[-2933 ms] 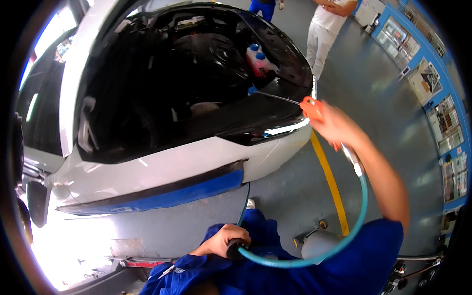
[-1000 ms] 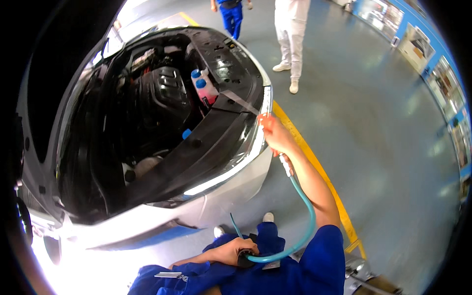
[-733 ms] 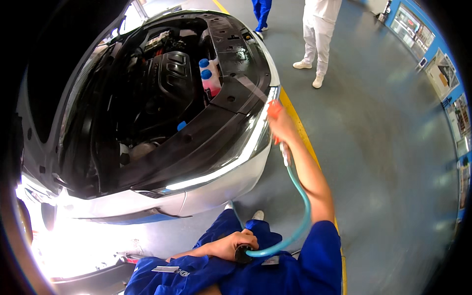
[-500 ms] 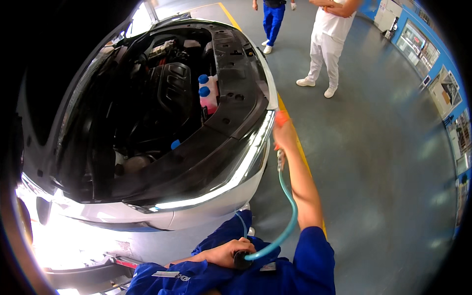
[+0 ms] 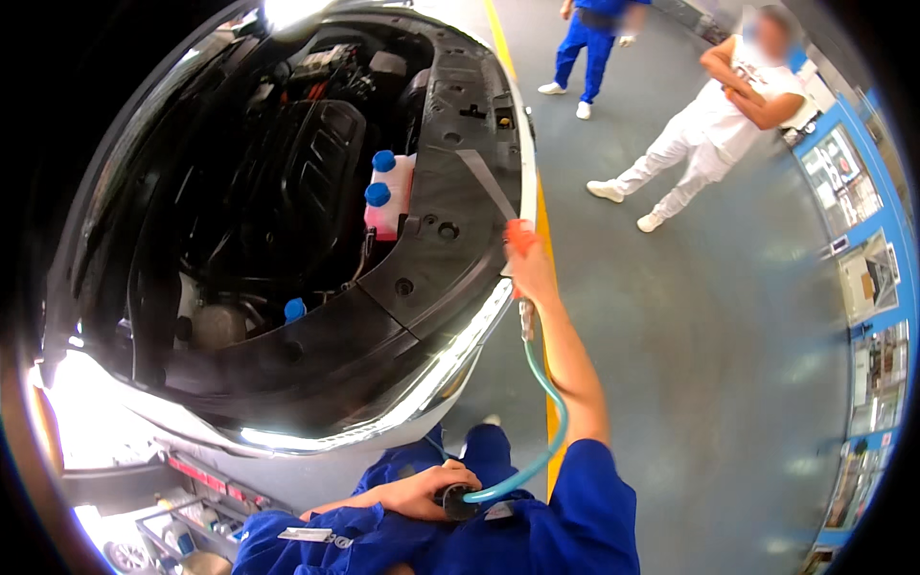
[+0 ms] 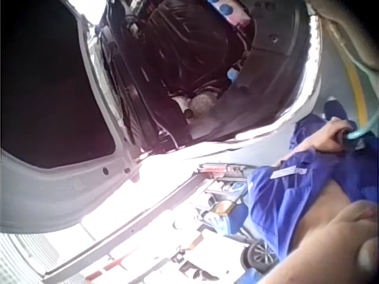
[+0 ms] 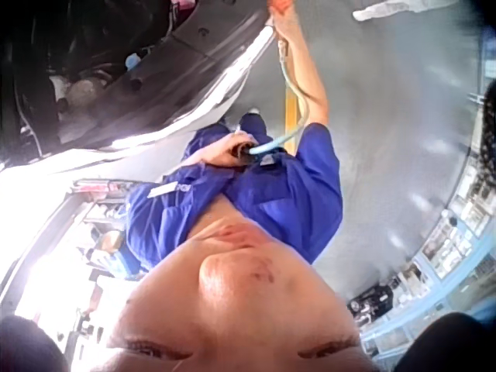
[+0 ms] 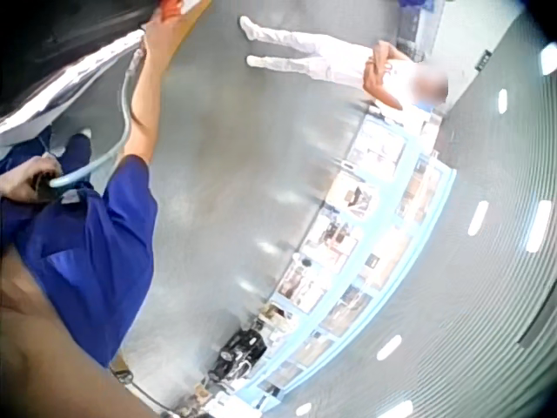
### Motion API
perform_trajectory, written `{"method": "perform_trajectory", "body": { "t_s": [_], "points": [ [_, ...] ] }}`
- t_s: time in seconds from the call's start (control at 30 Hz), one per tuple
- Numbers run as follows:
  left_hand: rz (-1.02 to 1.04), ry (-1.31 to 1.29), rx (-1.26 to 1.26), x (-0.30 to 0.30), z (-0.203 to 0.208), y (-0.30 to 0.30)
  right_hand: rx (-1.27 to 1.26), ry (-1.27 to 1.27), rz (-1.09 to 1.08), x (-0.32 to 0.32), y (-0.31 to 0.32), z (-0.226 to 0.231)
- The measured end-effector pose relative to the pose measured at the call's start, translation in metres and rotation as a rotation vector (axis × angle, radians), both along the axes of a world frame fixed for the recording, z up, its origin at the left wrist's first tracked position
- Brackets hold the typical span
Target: The person removes the engine cover, sprays a cleaning solution into the engine bay, and uses a pressure washer to rinse the area. They then use an air hose to blow out remaining moisture and remove protective covers.
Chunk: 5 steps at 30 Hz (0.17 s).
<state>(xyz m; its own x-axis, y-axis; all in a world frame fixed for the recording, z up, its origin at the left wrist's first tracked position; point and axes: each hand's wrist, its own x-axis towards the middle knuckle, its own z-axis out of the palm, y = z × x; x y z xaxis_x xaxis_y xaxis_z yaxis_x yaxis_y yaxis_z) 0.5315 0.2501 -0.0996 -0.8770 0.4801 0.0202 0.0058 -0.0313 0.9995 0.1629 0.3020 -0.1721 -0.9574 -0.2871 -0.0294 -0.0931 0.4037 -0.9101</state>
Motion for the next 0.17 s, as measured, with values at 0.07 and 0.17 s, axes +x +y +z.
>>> {"method": "perform_trajectory", "body": {
  "t_s": [0.07,0.17],
  "points": [
    [0.008,-0.066,0.002,-0.021,0.009,0.006,-0.135,0.075,0.338,0.0,-0.015,0.005],
    [0.102,-0.194,0.041,-0.055,0.004,0.021,-0.344,-0.08,0.253,-0.063,-0.016,0.006]
  ]
}}
